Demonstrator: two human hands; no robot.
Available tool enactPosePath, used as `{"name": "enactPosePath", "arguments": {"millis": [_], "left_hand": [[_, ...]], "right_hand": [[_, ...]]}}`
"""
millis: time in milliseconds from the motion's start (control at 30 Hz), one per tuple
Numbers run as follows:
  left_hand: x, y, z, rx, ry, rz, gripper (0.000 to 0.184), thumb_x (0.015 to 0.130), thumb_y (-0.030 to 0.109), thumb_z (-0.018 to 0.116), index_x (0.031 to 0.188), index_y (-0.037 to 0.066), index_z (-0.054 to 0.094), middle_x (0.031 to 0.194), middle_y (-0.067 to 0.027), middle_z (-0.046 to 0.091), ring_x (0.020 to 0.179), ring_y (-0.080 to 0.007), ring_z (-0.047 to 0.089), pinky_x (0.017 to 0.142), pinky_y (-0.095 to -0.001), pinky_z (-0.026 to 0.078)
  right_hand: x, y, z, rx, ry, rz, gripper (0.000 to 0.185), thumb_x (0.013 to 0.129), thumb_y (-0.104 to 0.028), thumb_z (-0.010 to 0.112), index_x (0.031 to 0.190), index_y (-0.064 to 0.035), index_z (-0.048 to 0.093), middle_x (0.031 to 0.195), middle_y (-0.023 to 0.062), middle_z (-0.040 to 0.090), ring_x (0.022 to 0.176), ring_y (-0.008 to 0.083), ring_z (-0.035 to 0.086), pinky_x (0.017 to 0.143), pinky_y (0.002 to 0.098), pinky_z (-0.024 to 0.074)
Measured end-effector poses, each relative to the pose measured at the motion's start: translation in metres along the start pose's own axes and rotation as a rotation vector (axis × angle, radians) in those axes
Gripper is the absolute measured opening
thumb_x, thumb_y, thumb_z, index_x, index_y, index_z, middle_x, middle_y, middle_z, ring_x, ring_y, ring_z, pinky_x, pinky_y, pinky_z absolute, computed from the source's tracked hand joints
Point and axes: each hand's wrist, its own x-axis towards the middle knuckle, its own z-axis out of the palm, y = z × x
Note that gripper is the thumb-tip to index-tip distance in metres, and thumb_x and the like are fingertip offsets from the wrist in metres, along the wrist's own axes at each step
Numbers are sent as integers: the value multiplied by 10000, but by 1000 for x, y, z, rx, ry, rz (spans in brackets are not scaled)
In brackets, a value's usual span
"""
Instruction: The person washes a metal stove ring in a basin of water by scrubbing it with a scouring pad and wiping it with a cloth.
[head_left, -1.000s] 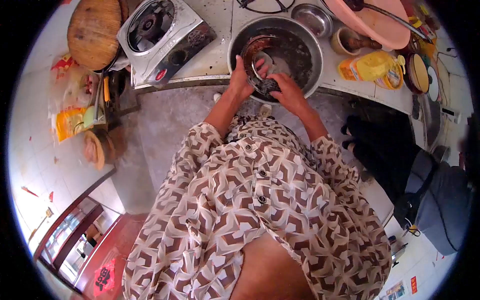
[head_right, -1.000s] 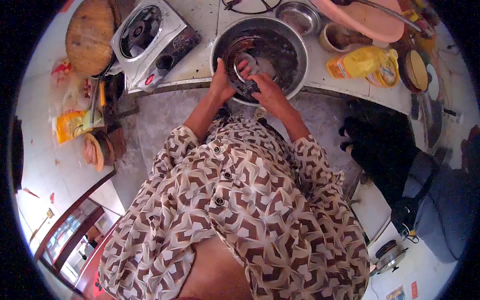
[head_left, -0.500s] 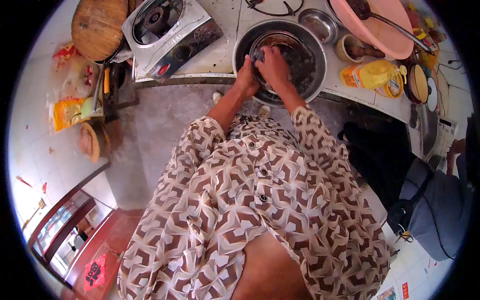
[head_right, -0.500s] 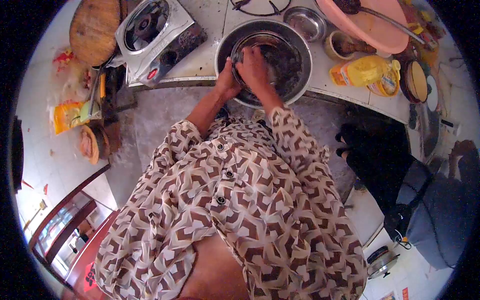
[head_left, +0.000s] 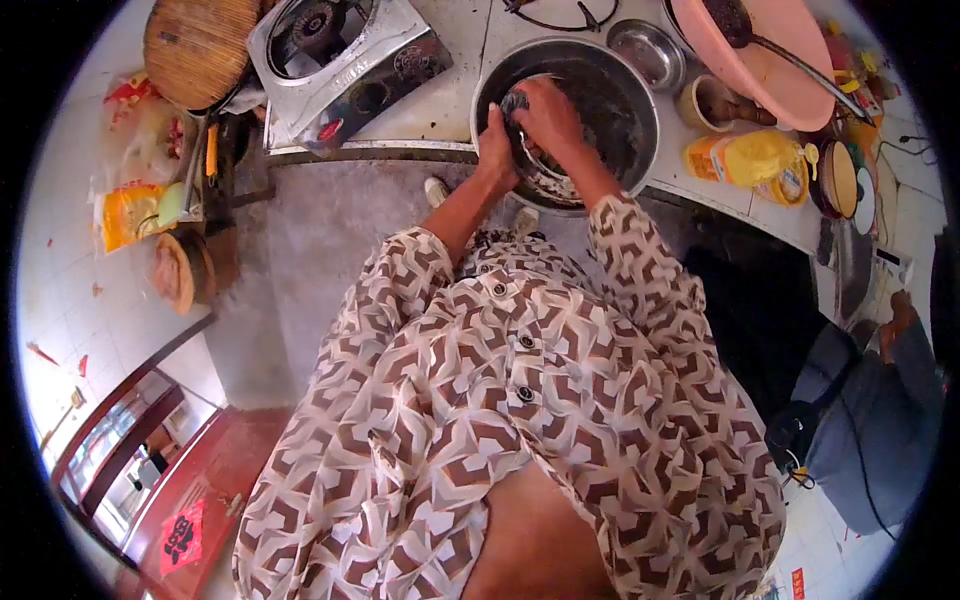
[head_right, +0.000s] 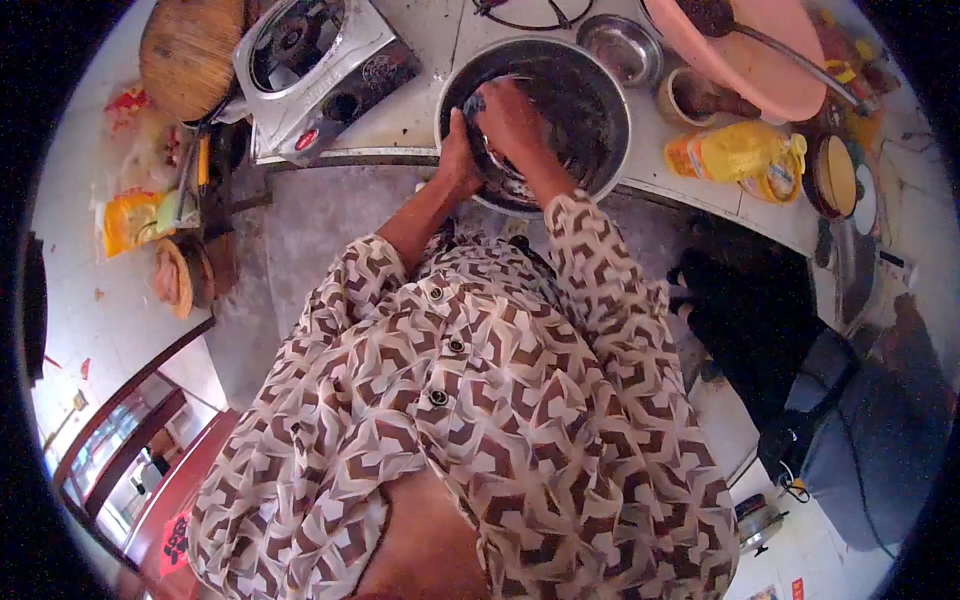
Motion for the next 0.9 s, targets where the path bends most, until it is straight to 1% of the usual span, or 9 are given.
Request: {"name": "enactPosePath", "arguments": {"millis": [133,167,267,367,467,567,667,767,900], "left_hand": [[-5,3,7,16,-25,-21,428,938,482,342,1021,108,533,643,-60,538,504,-179,490,477,-326,439],[-10,6,11,64,4,-3,462,943,478,344,962,67,554,675,-82,571,522,-181,510,527,-334,470],[-6,4,10,57,-9,-6,470,942,484,337,962,69,556,675,-78,571,535,-188,521,532,-337,473],[9,-6,4,13,164,85,474,943,484,325,990,71,553,690,-79,574,567,-191,535,547,-340,477],[1,-5,0,127,-5,47,472,945,483,321,1044,81,548,733,-73,585,615,-191,548,572,-344,481],[-4,-1,5,97,-37,17,475,946,480,322,1082,80,539,775,-64,593,651,-185,558,586,-343,483],[-13,3,13,46,-44,12,485,946,484,314,1090,79,539,782,-59,594,663,-194,560,609,-358,488],[-11,1,17,56,34,51,488,947,487,308,1092,81,538,772,-62,588,663,-205,558,630,-375,490],[-1,-4,10,59,70,35,486,948,485,300,1055,74,536,746,-75,580,627,-206,547,610,-375,484]], "right_hand": [[39,33,0,-144,-25,251,388,730,-206,664,1069,-40,576,1078,179,560,1001,346,556,820,430,470],[42,40,2,-116,-32,301,388,740,-210,663,1074,-34,575,1073,187,560,984,353,563,807,435,475],[23,15,1,-167,90,219,403,740,-223,665,1089,-41,576,1080,189,562,978,354,569,817,433,473],[-3,-16,-6,-28,67,22,349,744,-175,634,1056,-33,568,1093,188,553,1030,377,545,797,465,487],[3,13,-1,65,70,47,390,734,-203,656,1081,-43,578,1097,192,568,985,357,569,825,435,467],[38,49,10,-95,114,242,409,718,-209,665,1075,-29,576,1059,201,588,980,364,571,822,433,466],[32,7,-10,-28,-55,418,398,725,-205,628,1060,0,565,1090,238,549,1010,383,556,846,451,465],[4,-14,-9,-24,-34,187,418,719,-238,643,1061,-6,578,1073,227,563,1022,385,552,831,474,468],[1,-16,-22,-51,-162,210,439,710,-282,674,1041,-7,591,1071,227,568,1012,382,562,823,478,471]]}}
